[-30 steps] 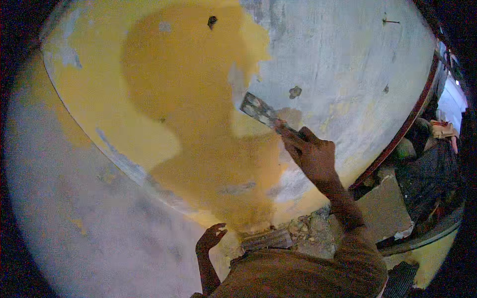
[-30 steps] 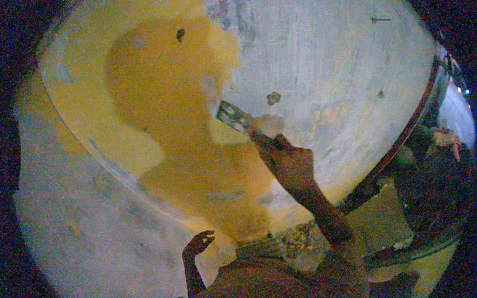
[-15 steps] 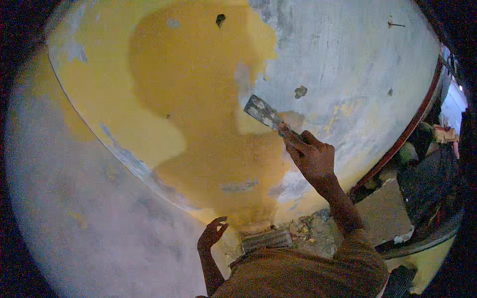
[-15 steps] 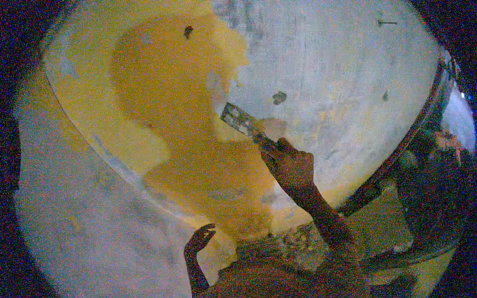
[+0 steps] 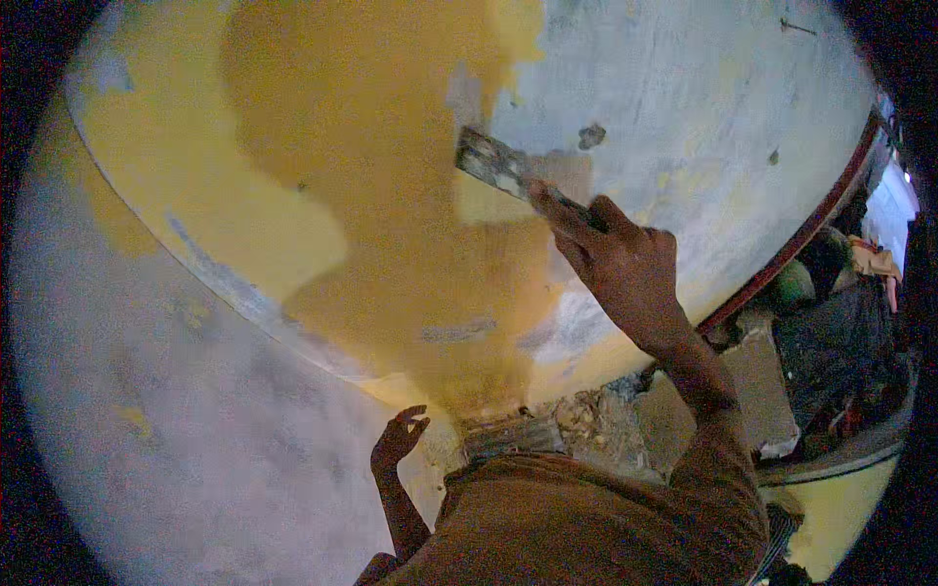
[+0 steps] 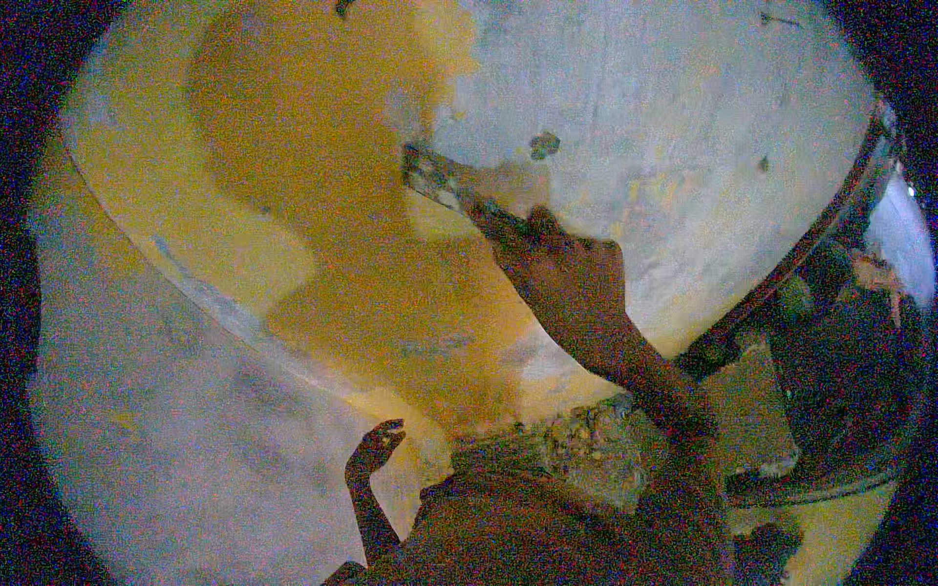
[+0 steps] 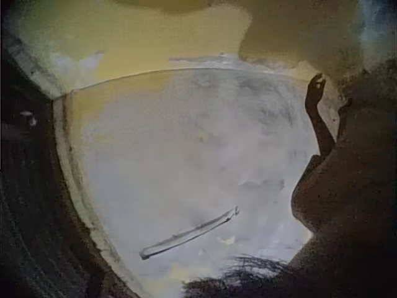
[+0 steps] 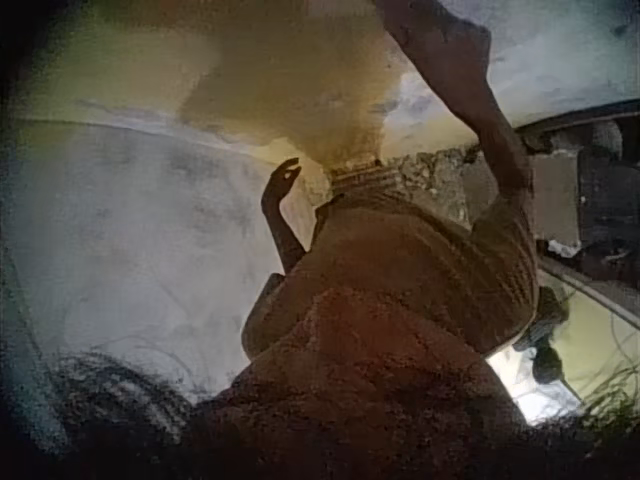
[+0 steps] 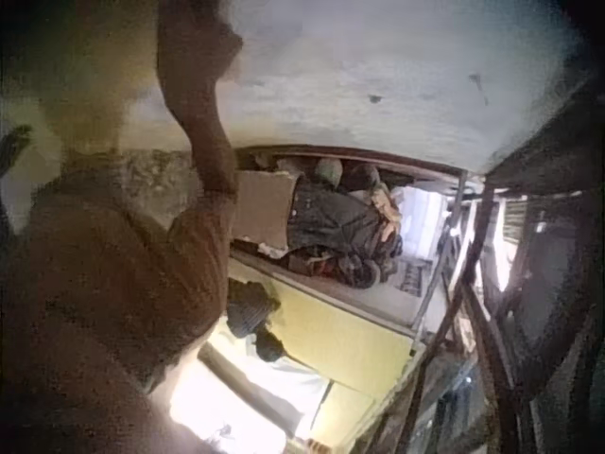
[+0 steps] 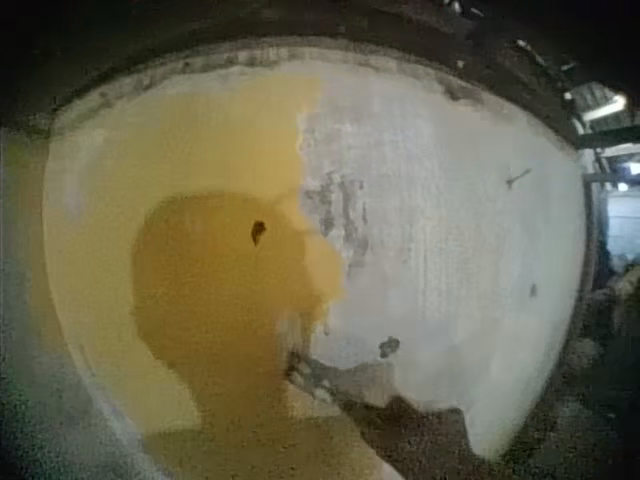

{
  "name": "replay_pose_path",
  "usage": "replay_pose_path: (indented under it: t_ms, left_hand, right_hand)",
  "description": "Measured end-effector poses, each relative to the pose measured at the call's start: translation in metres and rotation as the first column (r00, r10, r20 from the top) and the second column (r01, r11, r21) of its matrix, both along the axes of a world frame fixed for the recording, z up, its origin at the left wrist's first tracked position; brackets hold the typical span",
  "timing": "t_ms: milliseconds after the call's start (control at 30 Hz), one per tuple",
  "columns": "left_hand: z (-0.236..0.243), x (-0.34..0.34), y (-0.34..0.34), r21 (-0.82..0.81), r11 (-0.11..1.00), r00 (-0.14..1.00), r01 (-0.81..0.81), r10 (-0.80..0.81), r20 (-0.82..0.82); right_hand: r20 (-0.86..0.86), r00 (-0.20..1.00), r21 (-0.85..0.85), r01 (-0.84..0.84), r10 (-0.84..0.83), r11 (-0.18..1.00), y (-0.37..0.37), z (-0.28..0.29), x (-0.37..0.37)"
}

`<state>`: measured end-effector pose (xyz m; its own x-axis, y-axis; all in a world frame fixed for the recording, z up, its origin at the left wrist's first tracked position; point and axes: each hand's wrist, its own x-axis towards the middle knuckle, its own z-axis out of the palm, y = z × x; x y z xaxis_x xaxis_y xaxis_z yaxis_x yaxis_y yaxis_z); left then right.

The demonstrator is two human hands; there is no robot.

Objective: Scraping old paint or plaster from an indoor wall using a putty knife.

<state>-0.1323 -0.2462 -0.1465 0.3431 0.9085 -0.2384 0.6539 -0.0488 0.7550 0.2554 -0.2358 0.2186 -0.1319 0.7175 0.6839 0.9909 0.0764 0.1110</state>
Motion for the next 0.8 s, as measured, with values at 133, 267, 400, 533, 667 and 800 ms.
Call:
replay_pose_path:
  t_ms: [133, 267, 400, 533, 667, 800]
  left_hand:
    - [-0.023, 0.017, 0.029, 0.142, 0.985, 0.993, 0.097, -0.105, 0.047]
    - [-0.022, 0.044, 0.058, 0.116, 0.983, 0.982, 0.145, -0.158, 0.107]
    - [-0.039, 0.053, 0.061, 0.096, 0.972, 0.969, 0.212, -0.222, 0.106]
    - [-0.029, 0.042, 0.048, 0.124, 0.962, 0.959, 0.242, -0.256, 0.121]
    - [-0.015, 0.042, 0.041, -0.003, 0.956, 0.954, 0.295, -0.294, 0.052]
    - [-0.006, 0.049, 0.041, 0.008, 0.96, 0.96, 0.281, -0.281, 0.02]
  right_hand:
    - [0.149, 0.989, 0.019, 0.016, -0.019, 1.0, 0.006, 0.0, 0.015]
    - [0.198, 0.979, 0.049, 0.03, -0.039, 0.998, 0.02, -0.002, 0.014]
    - [0.215, 0.976, 0.015, 0.021, -0.024, 1.0, 0.022, -0.01, 0.015]
    - [0.168, 0.984, -0.029, 0.063, -0.057, 0.998, 0.006, -0.008, 0.008]
    - [0.191, 0.976, -0.036, -0.094, 0.099, 0.995, 0.016, -0.003, -0.012]
    - [0.161, 0.986, -0.097, -0.034, 0.049, 0.995, 0.001, 0.0, -0.001]
